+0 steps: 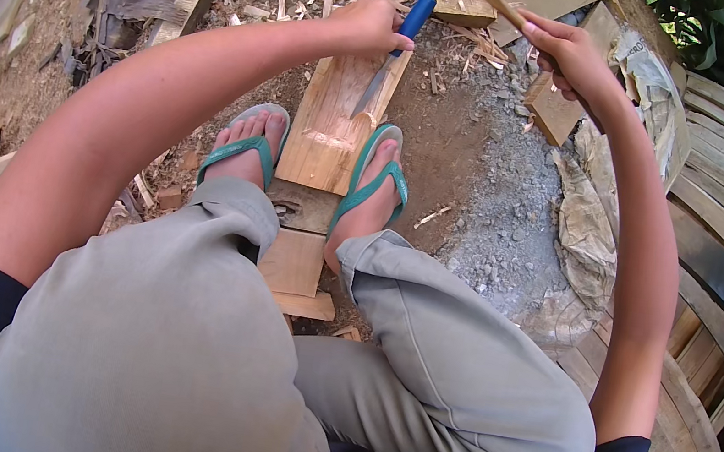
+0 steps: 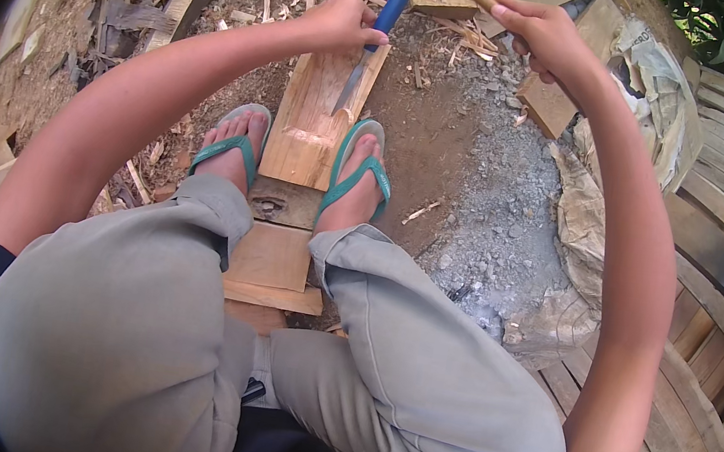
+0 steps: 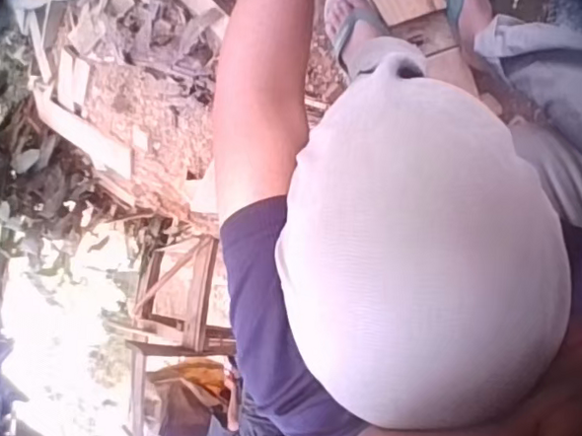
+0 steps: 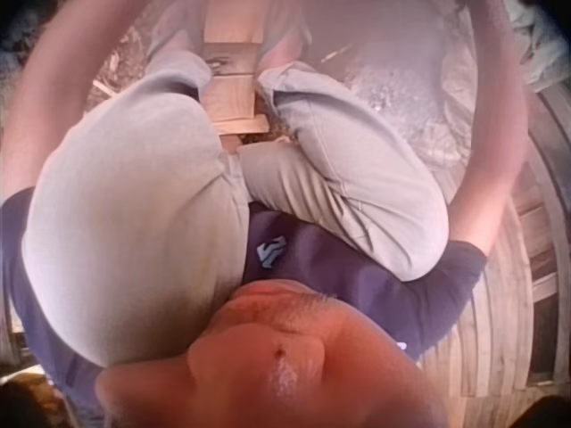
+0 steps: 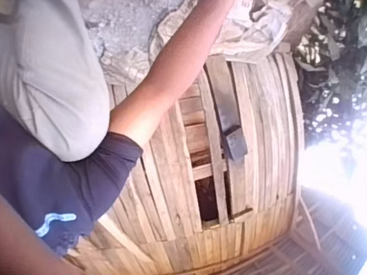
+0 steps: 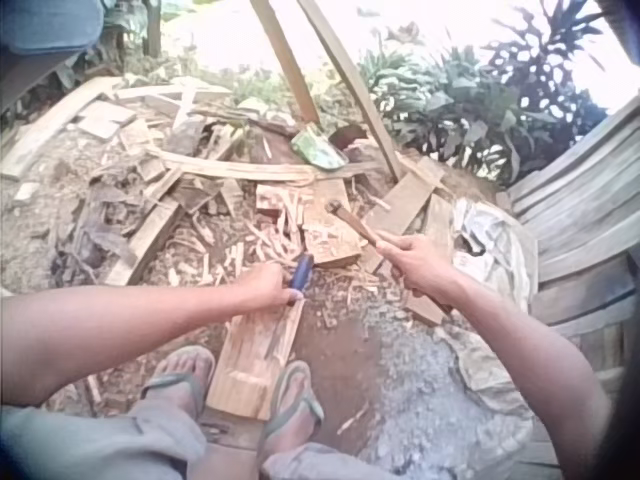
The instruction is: The person carves a groove into a piece of wood using a chisel and a hammer, repeatedly striking the tool to remove material.
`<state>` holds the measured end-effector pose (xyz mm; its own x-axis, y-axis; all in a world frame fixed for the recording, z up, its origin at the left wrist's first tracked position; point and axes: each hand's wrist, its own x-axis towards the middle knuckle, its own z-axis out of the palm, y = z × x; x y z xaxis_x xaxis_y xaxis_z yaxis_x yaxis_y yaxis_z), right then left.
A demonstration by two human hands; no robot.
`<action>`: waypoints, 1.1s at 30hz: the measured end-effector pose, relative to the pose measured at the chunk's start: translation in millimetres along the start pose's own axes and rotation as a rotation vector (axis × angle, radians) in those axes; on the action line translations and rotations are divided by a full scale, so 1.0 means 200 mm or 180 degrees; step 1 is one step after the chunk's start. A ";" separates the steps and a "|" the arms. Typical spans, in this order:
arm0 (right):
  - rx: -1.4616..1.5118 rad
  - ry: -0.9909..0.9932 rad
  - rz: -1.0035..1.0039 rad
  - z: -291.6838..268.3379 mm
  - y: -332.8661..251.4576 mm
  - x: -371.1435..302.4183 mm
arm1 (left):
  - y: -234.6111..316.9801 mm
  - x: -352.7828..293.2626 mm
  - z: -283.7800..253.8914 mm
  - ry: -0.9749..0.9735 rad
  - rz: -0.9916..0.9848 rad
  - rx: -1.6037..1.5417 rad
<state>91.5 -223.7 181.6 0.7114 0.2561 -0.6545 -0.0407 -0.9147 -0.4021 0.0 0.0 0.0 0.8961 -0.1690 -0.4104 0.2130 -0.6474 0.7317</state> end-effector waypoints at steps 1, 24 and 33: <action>0.0259 0.0436 -0.0057 0.06 0.01 0.00 | 0.01 0.00 0.00 -0.0014 0.0020 -0.0005; 0.1148 0.0688 0.0006 0.31 0.12 -0.21 | 0.06 -0.14 0.00 0.0136 0.0460 -0.0232; -0.0497 0.0096 -0.0320 0.12 0.00 -0.13 | -0.02 -0.02 0.02 -0.0074 -0.0142 0.0088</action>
<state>56.6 -222.6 183.0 0.7271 0.3412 -0.5957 0.1394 -0.9230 -0.3585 -5.3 0.8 -4.0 0.8766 -0.1565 -0.4550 0.2414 -0.6750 0.6972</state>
